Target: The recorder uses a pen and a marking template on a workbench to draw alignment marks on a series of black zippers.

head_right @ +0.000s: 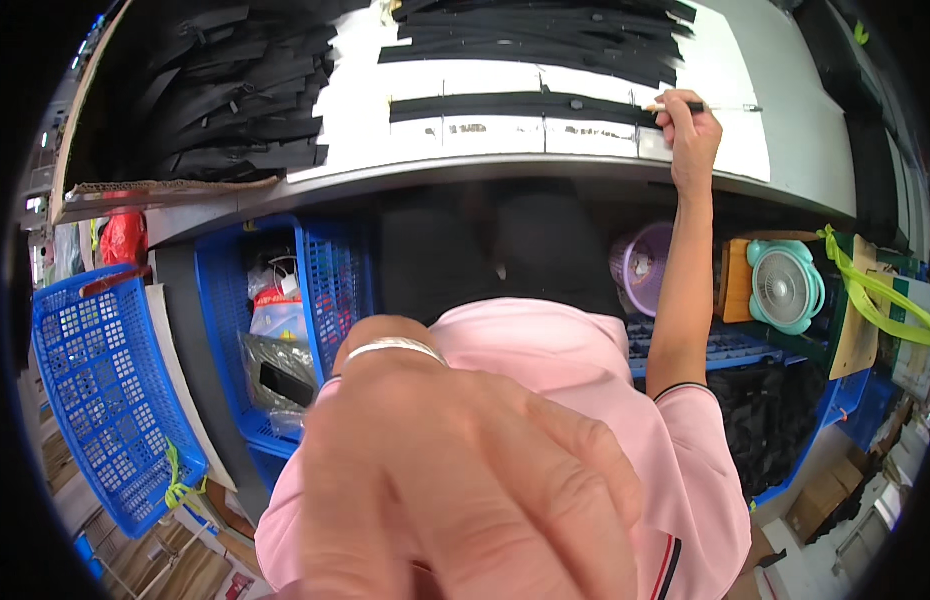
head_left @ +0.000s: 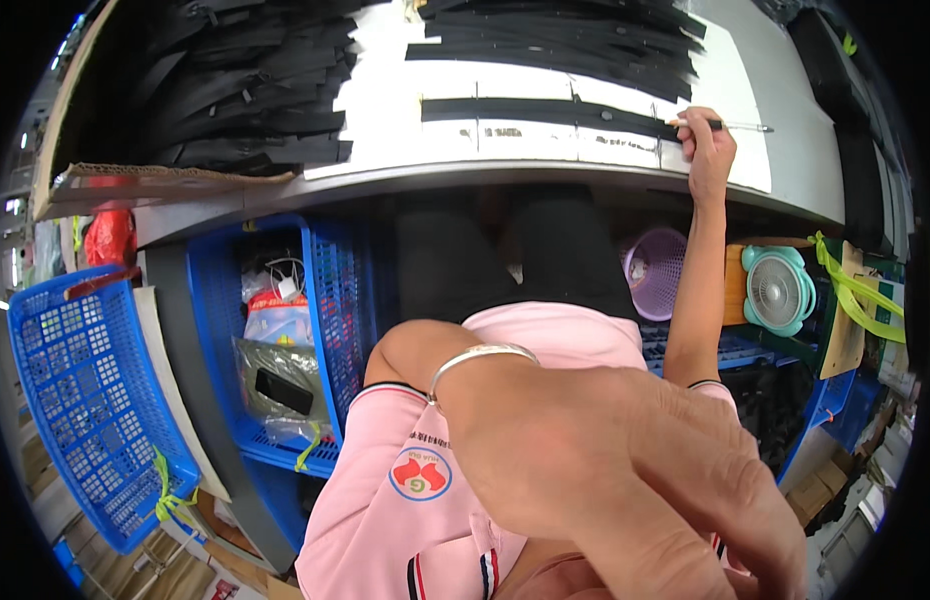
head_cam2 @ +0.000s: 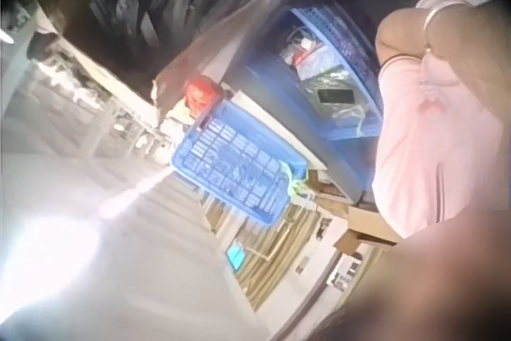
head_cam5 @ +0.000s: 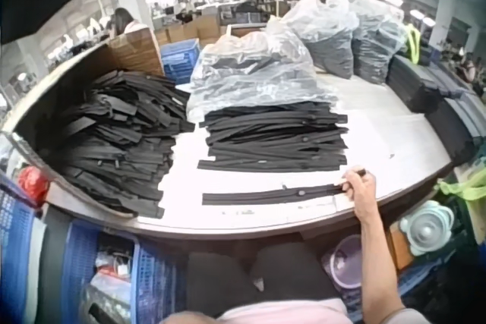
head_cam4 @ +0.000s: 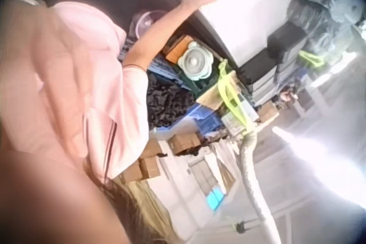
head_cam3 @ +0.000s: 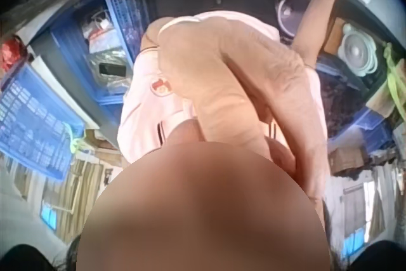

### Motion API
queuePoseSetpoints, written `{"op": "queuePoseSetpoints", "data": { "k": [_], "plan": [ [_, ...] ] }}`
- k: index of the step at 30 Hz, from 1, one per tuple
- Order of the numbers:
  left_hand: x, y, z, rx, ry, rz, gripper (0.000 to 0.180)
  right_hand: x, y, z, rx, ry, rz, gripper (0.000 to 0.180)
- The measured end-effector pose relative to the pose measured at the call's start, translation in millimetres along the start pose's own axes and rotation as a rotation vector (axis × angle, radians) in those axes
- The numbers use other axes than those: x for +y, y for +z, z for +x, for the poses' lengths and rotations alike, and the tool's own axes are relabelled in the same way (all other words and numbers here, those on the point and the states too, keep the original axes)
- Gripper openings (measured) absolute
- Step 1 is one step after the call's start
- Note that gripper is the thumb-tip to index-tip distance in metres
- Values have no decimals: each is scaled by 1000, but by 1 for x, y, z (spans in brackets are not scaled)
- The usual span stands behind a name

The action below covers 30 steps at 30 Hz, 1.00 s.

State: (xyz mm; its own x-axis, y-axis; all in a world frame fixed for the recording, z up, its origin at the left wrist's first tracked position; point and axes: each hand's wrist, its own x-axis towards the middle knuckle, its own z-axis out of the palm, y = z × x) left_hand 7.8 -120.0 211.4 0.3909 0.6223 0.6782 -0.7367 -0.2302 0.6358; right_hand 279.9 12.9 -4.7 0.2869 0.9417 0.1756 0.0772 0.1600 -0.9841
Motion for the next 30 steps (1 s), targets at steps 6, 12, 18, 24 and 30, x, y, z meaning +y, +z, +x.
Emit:
{"op": "queuePoseSetpoints", "data": {
  "k": [6,12,18,24,30],
  "plan": [
    [-7,-3,-11,-112,-87,-187,22,-10,6,-2,-67,-74,-35,21],
    [-43,-61,-47,52,-71,762,31,-20,38,0,-278,-443,-964,33],
    [-28,-173,-108,202,-343,1805,40,-14,52,29,-94,-467,-1074,37],
    [7,-278,-153,336,-455,2295,33,-7,50,32,-38,-542,-991,35],
    [5,-283,-133,444,-327,2191,11,-3,49,33,-60,-562,-943,34]
  ]
}}
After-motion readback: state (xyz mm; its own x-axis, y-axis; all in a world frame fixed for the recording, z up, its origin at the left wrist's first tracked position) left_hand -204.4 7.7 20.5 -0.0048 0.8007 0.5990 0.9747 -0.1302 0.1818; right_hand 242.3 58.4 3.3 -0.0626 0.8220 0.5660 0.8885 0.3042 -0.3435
